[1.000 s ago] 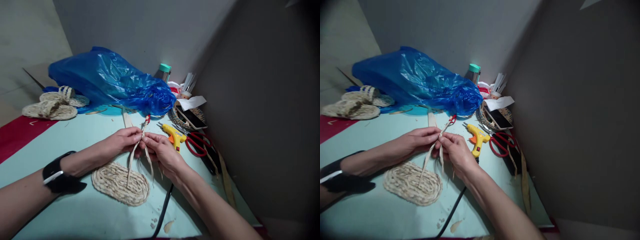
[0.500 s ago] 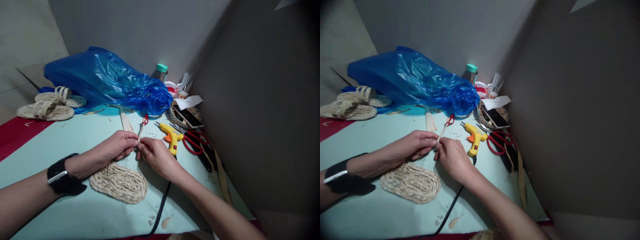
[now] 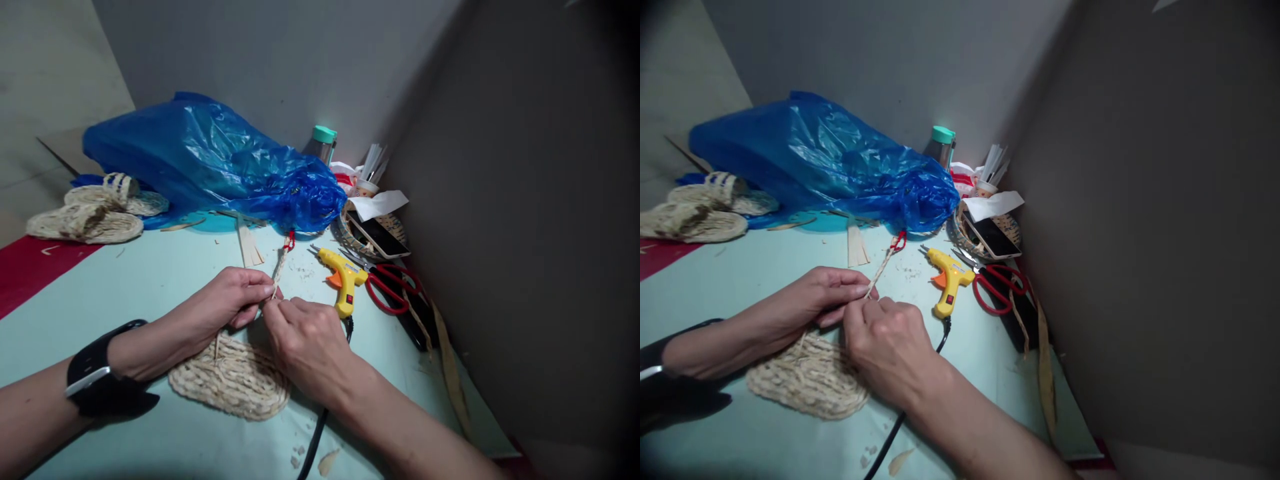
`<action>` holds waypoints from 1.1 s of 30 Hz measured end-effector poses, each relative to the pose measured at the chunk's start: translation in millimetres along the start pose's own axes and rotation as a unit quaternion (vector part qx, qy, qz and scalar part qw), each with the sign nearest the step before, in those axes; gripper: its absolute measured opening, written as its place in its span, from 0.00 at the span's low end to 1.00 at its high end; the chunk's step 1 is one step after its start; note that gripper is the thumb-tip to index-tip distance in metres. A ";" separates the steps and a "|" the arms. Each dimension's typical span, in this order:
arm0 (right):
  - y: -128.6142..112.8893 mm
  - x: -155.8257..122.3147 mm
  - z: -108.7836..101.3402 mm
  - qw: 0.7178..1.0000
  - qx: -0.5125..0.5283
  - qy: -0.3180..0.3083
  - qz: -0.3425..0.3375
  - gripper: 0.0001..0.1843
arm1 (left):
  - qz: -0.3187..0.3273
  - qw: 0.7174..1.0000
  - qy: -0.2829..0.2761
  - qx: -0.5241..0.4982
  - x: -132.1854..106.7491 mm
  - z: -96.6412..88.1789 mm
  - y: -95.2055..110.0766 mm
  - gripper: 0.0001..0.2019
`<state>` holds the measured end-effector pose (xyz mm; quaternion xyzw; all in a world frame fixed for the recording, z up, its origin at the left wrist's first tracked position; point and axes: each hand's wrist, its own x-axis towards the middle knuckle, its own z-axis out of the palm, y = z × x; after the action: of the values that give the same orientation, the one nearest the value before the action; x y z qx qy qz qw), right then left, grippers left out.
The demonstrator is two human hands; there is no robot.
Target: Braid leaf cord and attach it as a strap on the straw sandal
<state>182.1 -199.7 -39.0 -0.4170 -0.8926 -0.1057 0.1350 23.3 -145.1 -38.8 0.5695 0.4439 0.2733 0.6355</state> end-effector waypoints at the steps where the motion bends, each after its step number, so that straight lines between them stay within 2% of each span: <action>1: -0.3 -0.4 1.0 1.000 -0.009 0.002 -0.013 0.10 | 0.000 1.000 -0.007 -0.006 -0.2 -0.3 -0.9 0.14; 4: -0.7 0.0 -2.7 0.999 0.010 0.006 -0.030 0.10 | -0.002 1.000 -0.009 -0.017 -0.4 -0.5 -1.8 0.13; 5: -0.2 0.9 -6.2 0.999 0.045 0.014 -0.011 0.09 | -0.001 1.000 -0.005 -0.019 -0.5 -0.6 -1.4 0.11; 7: 3.0 3.9 -14.6 0.984 0.150 0.054 0.079 0.12 | 0.001 1.000 0.003 -0.022 -1.1 -0.8 0.7 0.08; 9: 8.9 7.7 -20.6 0.938 0.260 0.100 0.204 0.15 | 0.002 1.000 -0.006 -0.029 -2.1 -1.2 3.7 0.08; 11: 15.3 11.1 -20.3 0.886 0.356 0.094 0.282 0.12 | 0.001 0.999 -0.020 -0.038 -3.1 -1.7 6.5 0.09; 14: 20.9 13.8 -9.2 0.810 0.510 -0.008 0.288 0.10 | 0.002 0.998 -0.033 -0.046 -4.0 -2.2 8.2 0.09; 16: 21.1 14.2 -0.7 0.774 0.566 -0.040 0.279 0.14 | -0.001 0.998 -0.038 -0.052 -4.4 -2.0 8.1 0.09; 20: 20.0 13.3 5.7 0.770 0.571 -0.041 0.283 0.17 | 0.002 0.997 -0.057 -0.058 -6.4 1.6 9.1 0.09; 25: 19.3 11.6 6.7 0.768 0.573 -0.032 0.286 0.19 | 0.018 0.998 -0.051 -0.007 -11.9 6.7 13.7 0.08; 28: 16.6 11.1 7.8 0.773 0.559 -0.010 0.299 0.17 | 0.054 0.989 -0.002 0.141 -16.0 3.5 19.0 0.09; 31: 14.6 10.6 7.0 0.780 0.548 0.010 0.303 0.17 | 0.093 0.951 0.041 0.292 -22.2 0.7 26.7 0.14; 33: 14.7 10.1 6.2 0.776 0.555 0.017 0.298 0.18 | 0.114 0.935 0.041 0.334 -26.4 2.0 30.1 0.15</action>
<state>186.3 -181.3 -40.3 -0.5125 -0.6253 0.4466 0.3833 17.8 -162.5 -3.2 0.7840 0.4675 0.2029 0.3543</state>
